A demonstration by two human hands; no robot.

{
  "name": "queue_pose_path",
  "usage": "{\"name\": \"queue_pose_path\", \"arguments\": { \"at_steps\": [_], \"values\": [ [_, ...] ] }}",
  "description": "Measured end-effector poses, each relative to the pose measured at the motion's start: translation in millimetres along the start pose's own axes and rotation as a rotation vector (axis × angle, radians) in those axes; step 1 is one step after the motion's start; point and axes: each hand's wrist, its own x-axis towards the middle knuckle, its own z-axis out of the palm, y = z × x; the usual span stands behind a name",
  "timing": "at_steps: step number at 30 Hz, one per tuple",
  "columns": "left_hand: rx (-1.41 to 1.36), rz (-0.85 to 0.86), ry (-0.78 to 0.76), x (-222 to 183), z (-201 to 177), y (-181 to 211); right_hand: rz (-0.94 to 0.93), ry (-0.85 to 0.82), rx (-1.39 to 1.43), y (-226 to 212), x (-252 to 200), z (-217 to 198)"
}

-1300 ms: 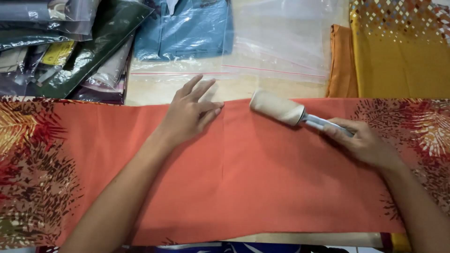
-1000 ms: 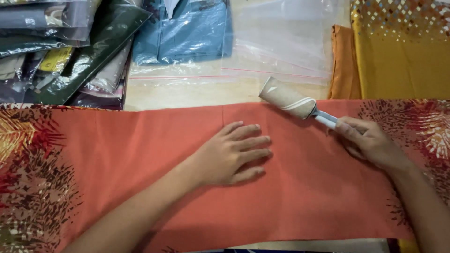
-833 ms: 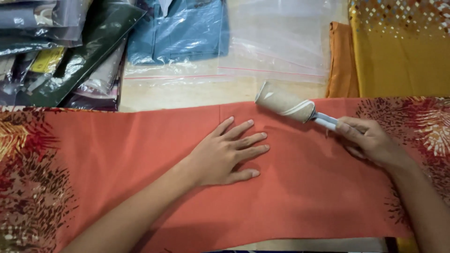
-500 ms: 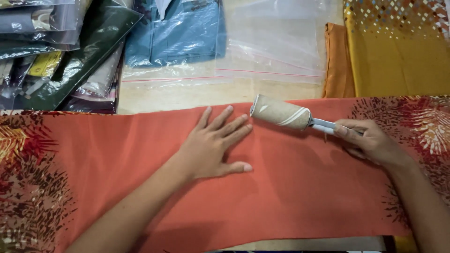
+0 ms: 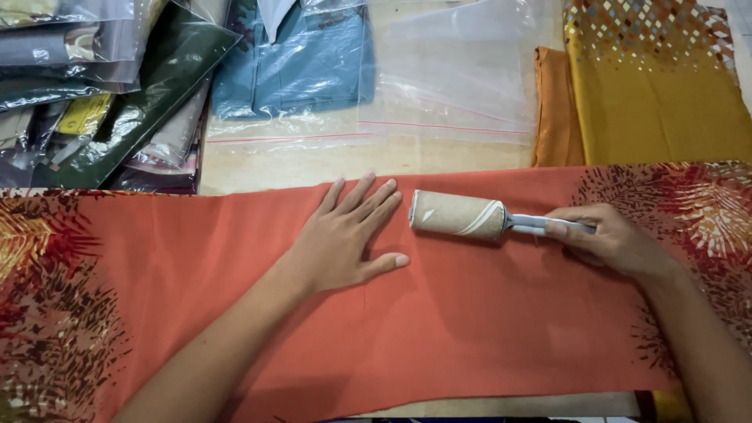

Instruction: Using a lint roller to clean a piece of patterned fabric on a table

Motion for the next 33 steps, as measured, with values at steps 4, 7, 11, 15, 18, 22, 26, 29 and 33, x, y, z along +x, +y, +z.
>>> {"name": "queue_pose_path", "arguments": {
  "at_steps": [4,7,11,15,18,22,26,29,33],
  "values": [
    [0.008,0.017,0.041,-1,1,0,-0.098,-0.028,-0.044,6,2,-2],
    [0.019,0.014,0.022,0,0,0,-0.043,-0.009,-0.046,8,3,-2],
    [0.016,0.001,-0.006,1,0,0,-0.035,-0.015,-0.059,6,4,-3],
    [0.013,-0.016,-0.052,1,0,-1,0.026,-0.007,-0.048,0,2,-1],
    [0.035,-0.006,-0.003,0,4,-1,-0.057,-0.038,-0.07,6,3,-2],
    [0.041,-0.013,0.017,-1,10,-4,-0.036,0.05,-0.184,17,-3,-5],
    [0.015,-0.014,-0.011,-2,11,-5,-0.072,0.099,-0.158,8,-27,1],
    [-0.071,-0.062,-0.134,5,-6,0,-0.068,0.122,-0.149,4,-39,8],
    [-0.393,-0.178,-0.304,12,-19,-10,-0.057,0.133,-0.021,-3,-45,22]
  ]
}}
